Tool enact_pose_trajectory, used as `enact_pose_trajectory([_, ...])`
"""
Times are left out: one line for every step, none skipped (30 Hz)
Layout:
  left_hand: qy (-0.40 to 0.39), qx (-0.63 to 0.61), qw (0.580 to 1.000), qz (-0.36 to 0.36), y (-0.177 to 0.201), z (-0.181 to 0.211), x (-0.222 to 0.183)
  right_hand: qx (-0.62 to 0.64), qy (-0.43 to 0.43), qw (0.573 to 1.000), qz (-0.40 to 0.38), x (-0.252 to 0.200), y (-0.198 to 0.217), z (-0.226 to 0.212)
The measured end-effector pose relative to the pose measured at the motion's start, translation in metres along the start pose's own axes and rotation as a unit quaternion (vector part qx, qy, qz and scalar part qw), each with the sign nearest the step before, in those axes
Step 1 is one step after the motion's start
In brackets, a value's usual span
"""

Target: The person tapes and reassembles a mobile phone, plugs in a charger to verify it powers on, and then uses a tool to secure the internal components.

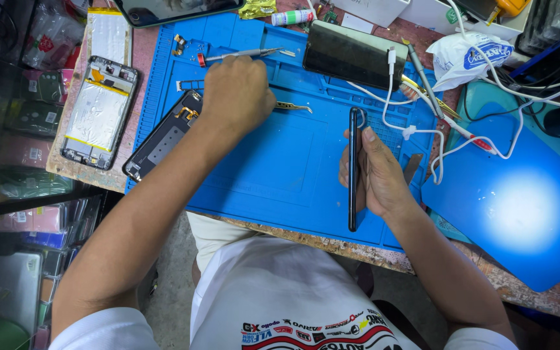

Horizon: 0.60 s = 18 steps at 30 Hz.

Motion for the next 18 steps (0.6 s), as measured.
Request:
enact_pose_trajectory([-0.006,-0.052,0.998,0.029,0.012,0.008,0.000,0.001,0.000,1.000,0.001,0.000,0.000,0.000])
enact_pose_trajectory([-0.014,-0.105,0.993,0.057,0.025,0.017,-0.001,0.002,0.003,1.000,-0.004,0.000,-0.001,-0.001])
enact_pose_trajectory([-0.022,-0.158,0.984,0.084,0.039,0.028,-0.003,0.002,0.007,1.000,-0.010,0.000,-0.001,-0.002])
enact_pose_trajectory([0.030,-0.251,0.965,0.073,0.044,0.033,-0.007,0.004,0.011,1.000,-0.014,-0.001,-0.002,-0.003])
enact_pose_trajectory([0.083,-0.341,0.934,0.060,0.047,0.040,-0.012,0.008,0.014,1.000,-0.023,-0.001,-0.003,-0.003])
enact_pose_trajectory([0.136,-0.427,0.893,0.046,0.046,0.049,-0.019,0.010,0.016,0.999,-0.031,-0.002,-0.004,-0.003])
enact_pose_trajectory([0.165,-0.512,0.842,0.051,0.045,0.059,-0.024,0.012,0.018,0.999,-0.040,-0.003,-0.005,-0.004])
enact_pose_trajectory([0.193,-0.590,0.782,0.057,0.043,0.068,-0.029,0.017,0.015,0.999,-0.045,-0.003,-0.005,-0.004])
enact_pose_trajectory([0.220,-0.662,0.714,0.062,0.037,0.076,-0.033,0.022,0.012,0.998,-0.050,-0.004,-0.006,-0.004])
enact_pose_trajectory([0.259,-0.691,0.673,0.056,0.027,0.081,-0.037,0.026,0.008,0.998,-0.056,-0.004,-0.007,-0.004])
enact_pose_trajectory([0.296,-0.718,0.629,0.049,0.015,0.087,-0.041,0.026,0.013,0.997,-0.068,-0.005,-0.008,-0.004])
enact_pose_trajectory([0.332,-0.741,0.582,0.041,0.004,0.091,-0.047,0.027,0.018,0.996,-0.079,-0.006,-0.010,-0.005])
enact_pose_trajectory([0.328,-0.751,0.571,0.057,0.000,0.094,-0.050,0.027,0.022,0.995,-0.090,-0.006,-0.011,-0.005])
enact_pose_trajectory([0.323,-0.760,0.560,0.072,-0.002,0.095,-0.053,0.025,0.022,0.996,-0.086,-0.006,-0.010,-0.005])
enact_pose_trajectory([0.318,-0.768,0.549,0.087,-0.004,0.096,-0.056,0.023,0.023,0.996,-0.082,-0.006,-0.010,-0.005])
enact_pose_trajectory([0.315,-0.762,0.558,0.092,-0.005,0.096,-0.059,0.020,0.023,0.997,-0.077,-0.006,-0.009,-0.005])
enact_pose_trajectory([0.312,-0.756,0.567,0.098,-0.005,0.096,-0.060,0.018,0.022,0.997,-0.073,-0.006,-0.009,-0.005])
enact_pose_trajectory([0.308,-0.750,0.577,0.104,-0.004,0.096,-0.061,0.015,0.021,0.997,-0.070,-0.006,-0.010,-0.005])
Point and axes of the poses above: each hand's wrist, its own x-axis towards the middle knuckle, its own y-axis out of the back of the hand, z = x × y, the point moved 8 cm from there along x, towards the middle knuckle, and after that the axes turned 14 degrees about z, right-handed, at the moved point
